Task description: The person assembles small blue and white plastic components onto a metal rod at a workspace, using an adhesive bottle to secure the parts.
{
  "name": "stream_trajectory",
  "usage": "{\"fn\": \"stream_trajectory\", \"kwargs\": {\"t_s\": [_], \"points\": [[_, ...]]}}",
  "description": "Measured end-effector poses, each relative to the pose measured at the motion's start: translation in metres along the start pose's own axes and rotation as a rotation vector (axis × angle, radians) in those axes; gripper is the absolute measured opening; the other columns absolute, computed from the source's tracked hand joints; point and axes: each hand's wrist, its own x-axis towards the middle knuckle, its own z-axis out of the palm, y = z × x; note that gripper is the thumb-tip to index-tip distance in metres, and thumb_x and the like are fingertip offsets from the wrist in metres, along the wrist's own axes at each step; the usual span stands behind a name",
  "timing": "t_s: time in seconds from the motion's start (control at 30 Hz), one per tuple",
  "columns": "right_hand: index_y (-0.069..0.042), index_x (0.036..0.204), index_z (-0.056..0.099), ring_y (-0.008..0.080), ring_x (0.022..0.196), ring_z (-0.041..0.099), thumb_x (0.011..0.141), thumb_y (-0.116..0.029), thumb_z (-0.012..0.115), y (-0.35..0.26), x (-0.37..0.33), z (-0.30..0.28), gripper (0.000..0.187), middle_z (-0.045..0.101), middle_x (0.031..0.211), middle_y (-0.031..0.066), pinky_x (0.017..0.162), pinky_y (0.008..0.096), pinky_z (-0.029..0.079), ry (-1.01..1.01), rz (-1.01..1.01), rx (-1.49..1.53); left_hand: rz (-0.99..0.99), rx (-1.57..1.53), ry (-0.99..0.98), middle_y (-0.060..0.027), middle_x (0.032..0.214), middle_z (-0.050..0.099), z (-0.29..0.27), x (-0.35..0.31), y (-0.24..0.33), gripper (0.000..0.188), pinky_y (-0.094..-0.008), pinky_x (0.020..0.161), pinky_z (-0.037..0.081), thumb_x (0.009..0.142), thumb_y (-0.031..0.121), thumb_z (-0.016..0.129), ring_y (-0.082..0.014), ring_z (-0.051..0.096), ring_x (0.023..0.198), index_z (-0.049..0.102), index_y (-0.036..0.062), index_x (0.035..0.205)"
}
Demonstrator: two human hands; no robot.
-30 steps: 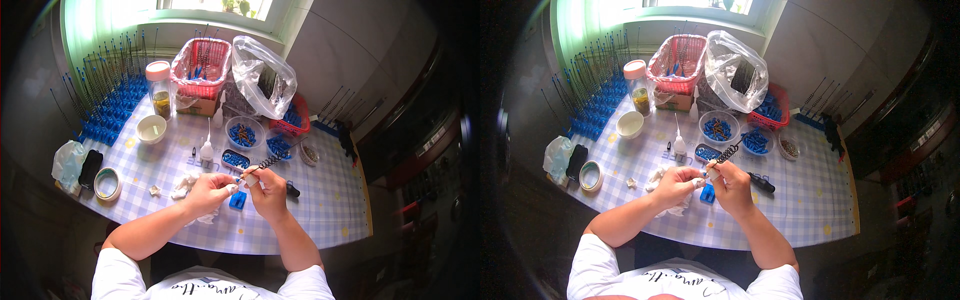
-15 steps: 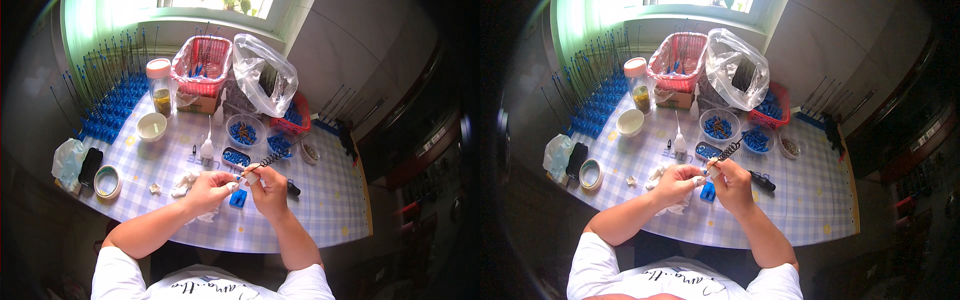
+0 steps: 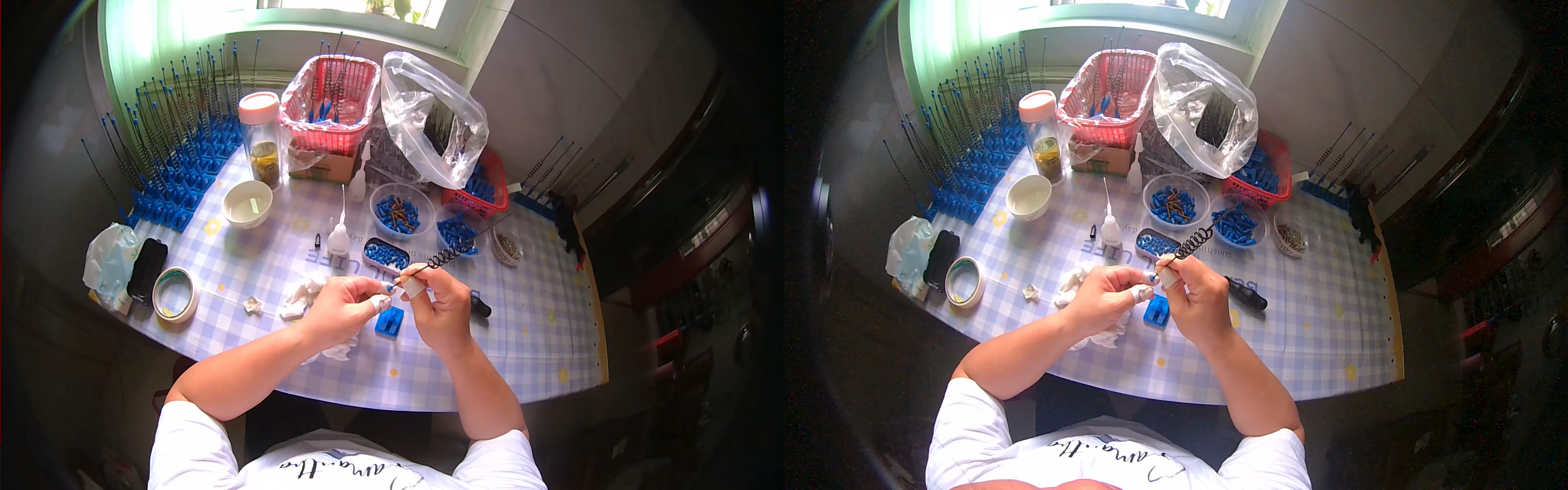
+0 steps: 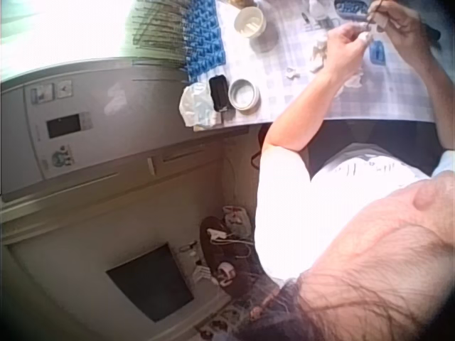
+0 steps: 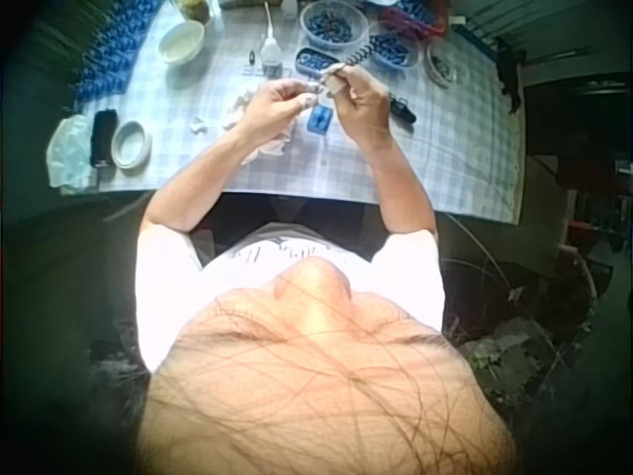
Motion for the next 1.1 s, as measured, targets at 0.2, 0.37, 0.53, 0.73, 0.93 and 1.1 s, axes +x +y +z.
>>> {"fn": "stream_trajectory", "kwargs": {"t_s": [0.2, 0.37, 0.53, 0.73, 0.93, 1.1], "points": [[-0.001, 0.090, 0.061, 0.0158, 0.068, 0.063, 0.083, 0.001, 0.061, 0.0003, 0.0000, -0.0017, 0.007, 0.064, 0.078, 0.0086, 0.060, 0.0262, 0.051, -0.023, -0.002, -0.016, 0.001, -0.004, 0.010, 0.0030, 0.079, 0.061, 0.0002, 0.0000, -0.0005, 0.019, -0.0185, 0.060, 0.041, 0.085, 0.010, 0.064, -0.0011, 0.051, 0.069, 0.065, -0.0019, 0.100], [0.001, 0.092, 0.060, 0.0125, 0.071, 0.064, 0.085, 0.003, 0.059, 0.0024, -0.0012, -0.0029, 0.007, 0.065, 0.083, 0.0082, 0.062, 0.0247, 0.054, -0.049, -0.013, -0.038, -0.026, -0.025, -0.021, -0.0005, 0.086, 0.063, -0.0042, 0.0017, -0.0067, 0.021, -0.0201, 0.069, 0.044, 0.086, 0.009, 0.064, -0.0039, 0.054, 0.077, 0.063, -0.0026, 0.104], [0.001, 0.091, 0.060, 0.0128, 0.075, 0.064, 0.085, 0.003, 0.059, -0.0003, -0.0001, -0.0030, 0.007, 0.065, 0.084, 0.0085, 0.064, 0.0252, 0.055, -0.047, 0.007, -0.025, 0.012, -0.053, -0.014, 0.0037, 0.077, 0.060, -0.0022, 0.0016, -0.0073, 0.020, -0.0182, 0.059, 0.040, 0.085, 0.011, 0.064, -0.0007, 0.050, 0.068, 0.064, -0.0018, 0.100], [0.001, 0.091, 0.060, 0.0127, 0.075, 0.064, 0.085, 0.002, 0.059, 0.0018, 0.0001, -0.0028, 0.006, 0.066, 0.086, 0.0083, 0.065, 0.0249, 0.054, -0.037, -0.012, -0.027, 0.005, -0.041, -0.018, 0.0035, 0.078, 0.060, -0.0026, 0.0026, -0.0086, 0.022, -0.0186, 0.061, 0.041, 0.085, 0.011, 0.064, -0.0011, 0.050, 0.069, 0.063, -0.0023, 0.102], [0.001, 0.091, 0.060, 0.0120, 0.075, 0.064, 0.085, 0.002, 0.059, -0.0005, 0.0010, -0.0025, 0.005, 0.067, 0.087, 0.0080, 0.064, 0.0242, 0.053, -0.033, -0.012, -0.025, 0.007, -0.053, -0.016, 0.0030, 0.079, 0.061, -0.0025, 0.0019, -0.0071, 0.022, -0.0188, 0.062, 0.042, 0.085, 0.012, 0.065, -0.0014, 0.051, 0.070, 0.063, -0.0027, 0.102], [0.001, 0.091, 0.060, 0.0113, 0.072, 0.064, 0.085, 0.002, 0.059, -0.0012, 0.0012, -0.0022, 0.006, 0.067, 0.084, 0.0076, 0.064, 0.0234, 0.053, -0.030, -0.003, -0.024, 0.003, -0.036, -0.012, 0.0032, 0.079, 0.060, -0.0022, 0.0015, -0.0057, 0.022, -0.0186, 0.061, 0.042, 0.085, 0.012, 0.064, -0.0015, 0.051, 0.070, 0.063, -0.0028, 0.101]]}}
